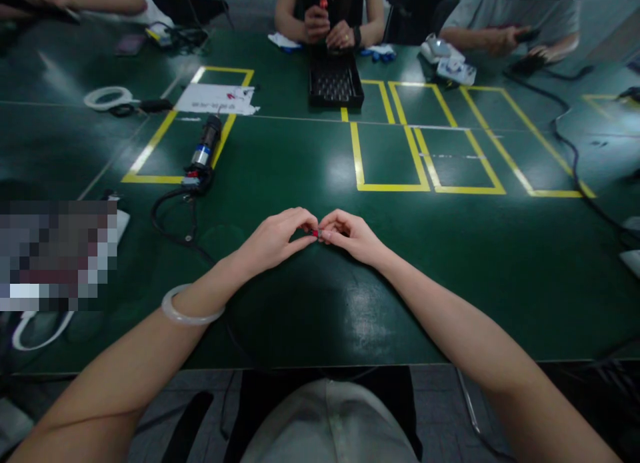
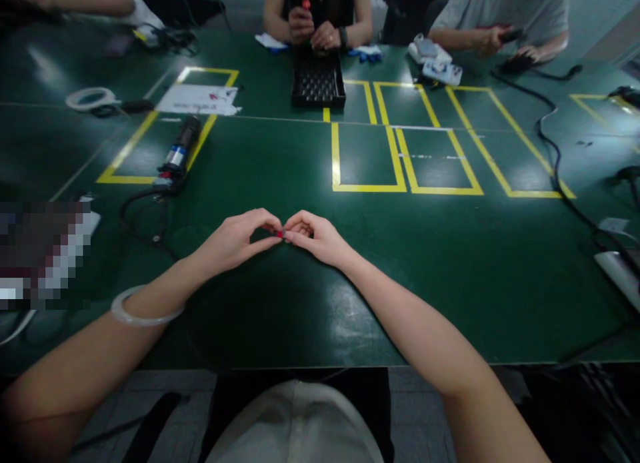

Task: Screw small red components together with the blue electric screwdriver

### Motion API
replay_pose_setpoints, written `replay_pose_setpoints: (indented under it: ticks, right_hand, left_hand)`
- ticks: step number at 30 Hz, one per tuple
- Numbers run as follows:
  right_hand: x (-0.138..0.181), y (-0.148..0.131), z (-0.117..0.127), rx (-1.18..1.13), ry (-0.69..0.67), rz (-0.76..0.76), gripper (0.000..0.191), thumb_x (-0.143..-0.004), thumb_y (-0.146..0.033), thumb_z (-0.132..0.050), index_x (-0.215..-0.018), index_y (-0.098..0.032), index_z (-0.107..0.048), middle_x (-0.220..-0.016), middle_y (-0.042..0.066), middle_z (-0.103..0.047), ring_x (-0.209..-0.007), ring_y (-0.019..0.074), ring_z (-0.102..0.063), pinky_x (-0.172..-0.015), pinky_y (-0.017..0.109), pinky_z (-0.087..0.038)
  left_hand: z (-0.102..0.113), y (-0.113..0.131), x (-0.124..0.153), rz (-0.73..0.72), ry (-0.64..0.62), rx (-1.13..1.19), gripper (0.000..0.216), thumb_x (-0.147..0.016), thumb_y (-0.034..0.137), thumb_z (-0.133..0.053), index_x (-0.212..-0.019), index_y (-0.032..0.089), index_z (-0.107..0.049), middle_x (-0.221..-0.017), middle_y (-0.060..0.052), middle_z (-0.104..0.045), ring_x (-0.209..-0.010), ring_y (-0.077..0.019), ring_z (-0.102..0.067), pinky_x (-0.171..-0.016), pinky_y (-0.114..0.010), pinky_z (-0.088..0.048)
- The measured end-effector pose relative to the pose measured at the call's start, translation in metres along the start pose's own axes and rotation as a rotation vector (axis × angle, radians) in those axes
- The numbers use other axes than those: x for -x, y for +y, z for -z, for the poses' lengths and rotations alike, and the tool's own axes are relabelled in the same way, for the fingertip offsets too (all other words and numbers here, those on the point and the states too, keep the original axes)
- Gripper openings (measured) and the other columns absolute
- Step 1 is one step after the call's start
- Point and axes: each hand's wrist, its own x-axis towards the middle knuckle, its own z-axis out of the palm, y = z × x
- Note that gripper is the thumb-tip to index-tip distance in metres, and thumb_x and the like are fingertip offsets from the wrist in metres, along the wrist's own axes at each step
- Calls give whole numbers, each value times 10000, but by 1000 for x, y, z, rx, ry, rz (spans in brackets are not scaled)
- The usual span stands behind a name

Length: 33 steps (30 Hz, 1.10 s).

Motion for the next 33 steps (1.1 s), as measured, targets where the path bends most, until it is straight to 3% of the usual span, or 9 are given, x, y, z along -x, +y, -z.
replay_pose_setpoints:
  ticks: [9,14,20,33]
  right_hand:
    - [2,1,1,124,43,107,221,-898,-349,-663,-1042,-196,-594,-926,24,-664,-725,112,-582,-677,260,-495]
    - [3,2,-1,124,63,115,272,-867,-315,-679,-1090,-202,-573,-974,34,-684,-726,114,-595,-663,264,-497]
    - [2,3,-2,133,74,140,185,-859,-270,-670,-1012,-196,-598,-873,12,-659,-703,115,-604,-634,258,-489]
    - [1,6,-2,151,117,161,186,-855,-283,-679,-1001,-210,-590,-856,5,-651,-685,117,-599,-621,266,-485]
  left_hand:
    - [-3,-2,-2,19,15,107,149,-945,293,-602,-1045,184,-594,-1018,-42,-669,-950,-179,-654,-862,-306,-514]
    - [-3,-3,-2,13,13,116,121,-940,260,-593,-1031,180,-598,-1018,-43,-660,-954,-176,-646,-868,-310,-514]
    - [-6,-6,-1,-18,23,108,127,-928,246,-618,-1033,177,-597,-1018,-39,-648,-938,-168,-638,-844,-300,-511]
    - [-7,-10,-1,-9,41,95,144,-923,234,-625,-1052,173,-603,-1012,-39,-648,-936,-170,-642,-844,-308,-510]
